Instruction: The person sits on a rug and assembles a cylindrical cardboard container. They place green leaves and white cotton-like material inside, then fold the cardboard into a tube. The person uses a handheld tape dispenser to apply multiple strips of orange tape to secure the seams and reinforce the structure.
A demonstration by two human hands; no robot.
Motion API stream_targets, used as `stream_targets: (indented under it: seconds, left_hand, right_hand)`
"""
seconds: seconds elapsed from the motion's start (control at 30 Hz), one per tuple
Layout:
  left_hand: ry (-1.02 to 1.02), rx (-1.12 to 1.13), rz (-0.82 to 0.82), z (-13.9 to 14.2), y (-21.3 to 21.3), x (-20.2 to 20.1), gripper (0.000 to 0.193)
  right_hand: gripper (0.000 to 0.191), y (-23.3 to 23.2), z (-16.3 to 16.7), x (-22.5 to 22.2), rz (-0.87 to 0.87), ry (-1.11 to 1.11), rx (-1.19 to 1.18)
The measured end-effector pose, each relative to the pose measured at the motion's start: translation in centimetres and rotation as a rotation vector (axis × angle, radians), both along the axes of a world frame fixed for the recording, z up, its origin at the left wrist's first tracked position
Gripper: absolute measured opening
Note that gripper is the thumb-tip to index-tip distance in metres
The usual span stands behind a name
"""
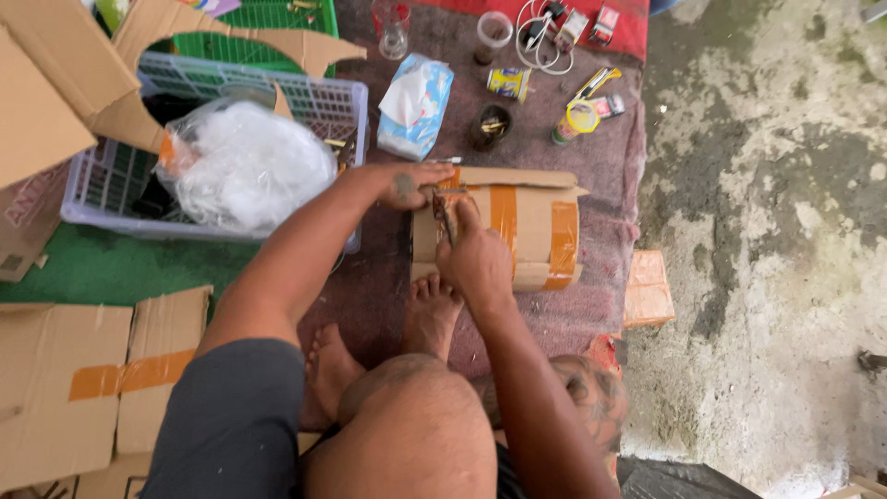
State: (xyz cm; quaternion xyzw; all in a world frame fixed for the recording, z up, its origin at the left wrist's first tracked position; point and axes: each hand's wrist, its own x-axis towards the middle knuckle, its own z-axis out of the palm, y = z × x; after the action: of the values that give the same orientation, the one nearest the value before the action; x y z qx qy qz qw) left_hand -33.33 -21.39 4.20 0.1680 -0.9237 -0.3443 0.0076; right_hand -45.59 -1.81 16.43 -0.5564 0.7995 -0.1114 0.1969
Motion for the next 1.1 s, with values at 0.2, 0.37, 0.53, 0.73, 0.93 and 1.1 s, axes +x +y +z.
stream_targets:
  seconds: [0.2,0.37,0.53,0.73,0.93,1.1]
  left_hand:
    - [-0.344,-0.072,0.097,5.1,2.5,-0.5,0.155]
    - [-0.438,-0.09,0.188,6.9,4.2,-1.2,0.155]
    - [-0.316,-0.085,0.144,4.7,3.2,-1.1,0.135]
    - [0.075,0.165,0.415,2.8,2.7,-1.2,0.085]
    - [0.438,-0.049,0.379,2.3,4.6,-1.6,0.046]
    - [0.369,-0.242,0.273,2.6,4.0,-1.4,0.028]
  right_hand:
    - [0.062,-0.9,1.4,0.2,0.032,0.003,0.05]
    - [0.063,0.2,2.8,0.9,0.02,0.028,0.11]
    - [0.06,1.2,4.2,0.4,0.046,0.052,0.17]
    - [0.043,-7.0,5.9,-2.6,0.396,0.276,0.501]
    - [0.033,-16.0,5.6,-2.2,0.479,0.29,0.903]
    - [0.013,-21.0,4.7,-2.1,0.395,0.096,1.189]
